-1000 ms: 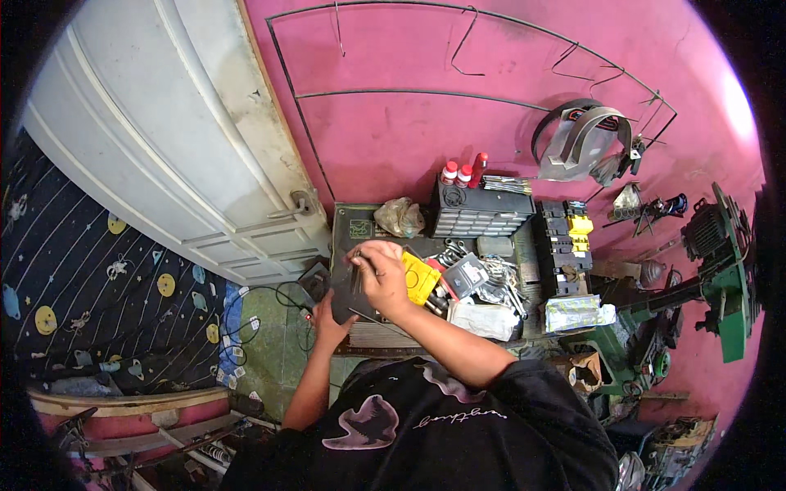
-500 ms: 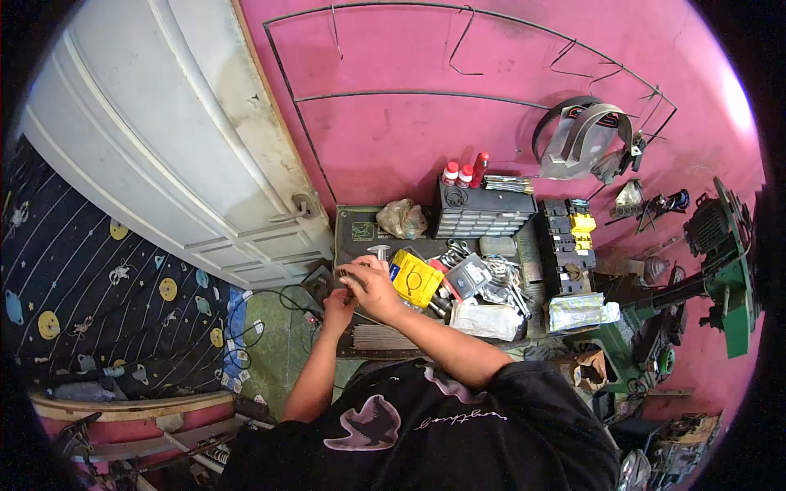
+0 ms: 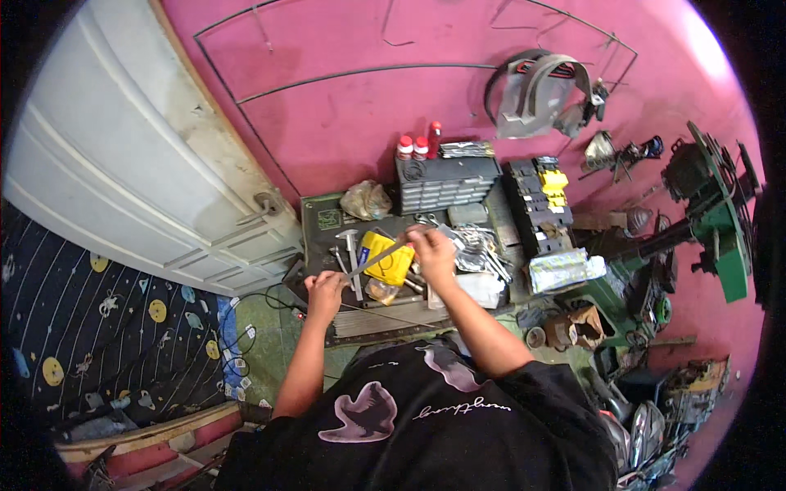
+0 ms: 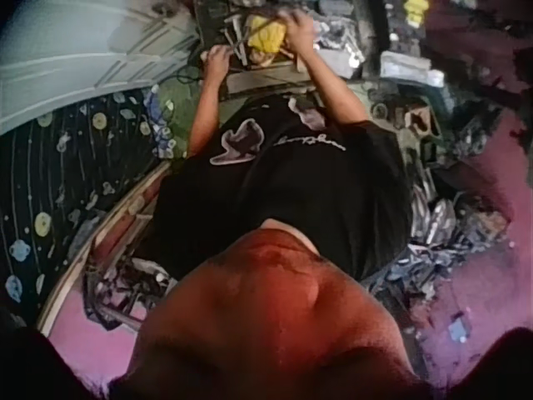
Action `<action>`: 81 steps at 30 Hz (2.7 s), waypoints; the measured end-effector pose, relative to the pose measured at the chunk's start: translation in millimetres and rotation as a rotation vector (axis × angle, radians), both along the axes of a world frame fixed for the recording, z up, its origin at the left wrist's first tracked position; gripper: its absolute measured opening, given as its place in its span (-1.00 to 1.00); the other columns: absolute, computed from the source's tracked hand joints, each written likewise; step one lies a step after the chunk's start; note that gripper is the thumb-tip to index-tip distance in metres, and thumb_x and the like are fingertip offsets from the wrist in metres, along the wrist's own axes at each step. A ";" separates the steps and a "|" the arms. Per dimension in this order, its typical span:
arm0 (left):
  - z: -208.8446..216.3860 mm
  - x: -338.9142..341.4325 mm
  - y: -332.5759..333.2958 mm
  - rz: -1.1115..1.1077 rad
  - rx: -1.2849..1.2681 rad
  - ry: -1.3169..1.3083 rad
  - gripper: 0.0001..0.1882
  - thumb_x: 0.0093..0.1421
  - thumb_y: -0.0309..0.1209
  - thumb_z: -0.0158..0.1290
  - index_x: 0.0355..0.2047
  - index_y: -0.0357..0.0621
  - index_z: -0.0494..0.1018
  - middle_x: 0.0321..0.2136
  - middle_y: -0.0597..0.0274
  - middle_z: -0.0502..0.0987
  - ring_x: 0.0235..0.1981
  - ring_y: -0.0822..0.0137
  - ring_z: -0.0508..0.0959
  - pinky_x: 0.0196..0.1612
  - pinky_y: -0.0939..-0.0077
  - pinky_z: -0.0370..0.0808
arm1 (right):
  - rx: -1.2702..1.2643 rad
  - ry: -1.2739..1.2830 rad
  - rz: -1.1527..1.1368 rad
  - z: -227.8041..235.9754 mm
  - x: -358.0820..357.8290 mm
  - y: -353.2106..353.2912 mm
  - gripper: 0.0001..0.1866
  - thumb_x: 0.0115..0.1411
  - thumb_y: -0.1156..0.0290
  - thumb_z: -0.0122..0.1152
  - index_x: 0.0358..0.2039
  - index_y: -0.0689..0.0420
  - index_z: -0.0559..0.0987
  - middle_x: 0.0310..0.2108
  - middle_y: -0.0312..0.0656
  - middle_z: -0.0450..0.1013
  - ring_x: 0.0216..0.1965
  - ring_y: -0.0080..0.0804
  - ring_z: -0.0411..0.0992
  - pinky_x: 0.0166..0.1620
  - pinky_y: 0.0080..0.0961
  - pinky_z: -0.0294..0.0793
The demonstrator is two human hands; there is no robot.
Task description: The person repeatedly picks up, aligns, and stacks metal rods on a cluttered workbench. They handle the rods one by one, adjusting their positions and grouping them into a neat pile.
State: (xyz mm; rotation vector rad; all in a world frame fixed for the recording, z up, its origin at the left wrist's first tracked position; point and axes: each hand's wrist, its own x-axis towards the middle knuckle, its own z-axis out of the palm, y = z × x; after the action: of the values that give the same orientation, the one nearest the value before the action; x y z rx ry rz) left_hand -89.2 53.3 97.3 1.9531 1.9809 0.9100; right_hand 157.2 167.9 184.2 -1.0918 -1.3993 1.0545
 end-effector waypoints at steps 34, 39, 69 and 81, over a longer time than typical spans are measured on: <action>-51.2 377.5 94.9 -0.679 -0.021 0.531 -0.86 0.09 -0.39 0.07 -0.34 -0.02 0.58 -0.21 0.33 0.50 -0.02 0.25 0.40 0.02 -0.02 0.24 | -0.456 0.304 -0.847 -164.5 524.0 -41.2 -0.78 0.29 0.38 0.23 -0.37 0.30 0.62 -0.44 -0.28 0.55 -0.45 -0.57 0.38 -0.33 -0.52 0.35; -18.9 369.8 77.3 -0.416 0.101 0.322 -0.80 -0.01 -0.46 0.15 -0.32 0.03 0.59 -0.18 0.37 0.51 -0.04 0.25 0.43 -0.05 0.08 0.21 | -0.455 0.345 -0.746 -154.3 492.7 -9.0 -0.81 0.27 0.42 0.25 -0.36 0.32 0.61 -0.41 -0.24 0.56 -0.42 -0.59 0.40 -0.29 -0.57 0.37; -9.2 370.4 63.7 -0.341 0.170 0.101 -0.86 0.04 -0.47 0.20 -0.34 -0.14 0.55 -0.14 0.12 0.50 -0.03 0.11 0.50 0.06 0.17 0.34 | -0.574 0.251 -0.544 -155.2 413.1 22.5 -0.78 0.28 0.43 0.22 -0.29 0.39 0.59 -0.33 -0.14 0.56 -0.33 -0.46 0.50 -0.20 -0.52 0.49; -12.8 370.0 64.3 0.069 0.141 0.014 -0.50 -0.02 -0.28 0.35 -0.07 -0.11 0.47 -0.06 0.12 0.50 0.03 0.08 0.46 0.08 0.19 0.28 | -0.649 0.377 -0.607 -158.3 424.3 29.2 -0.83 0.24 0.34 0.27 -0.36 0.16 0.53 -0.42 -0.28 0.51 -0.46 -0.43 0.51 -0.57 -0.56 0.21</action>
State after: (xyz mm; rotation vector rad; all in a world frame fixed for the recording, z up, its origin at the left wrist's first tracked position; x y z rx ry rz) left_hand 280.7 117.7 84.5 1.9794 2.0554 1.0838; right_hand 581.4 197.0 25.9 -1.5470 -0.3640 1.1915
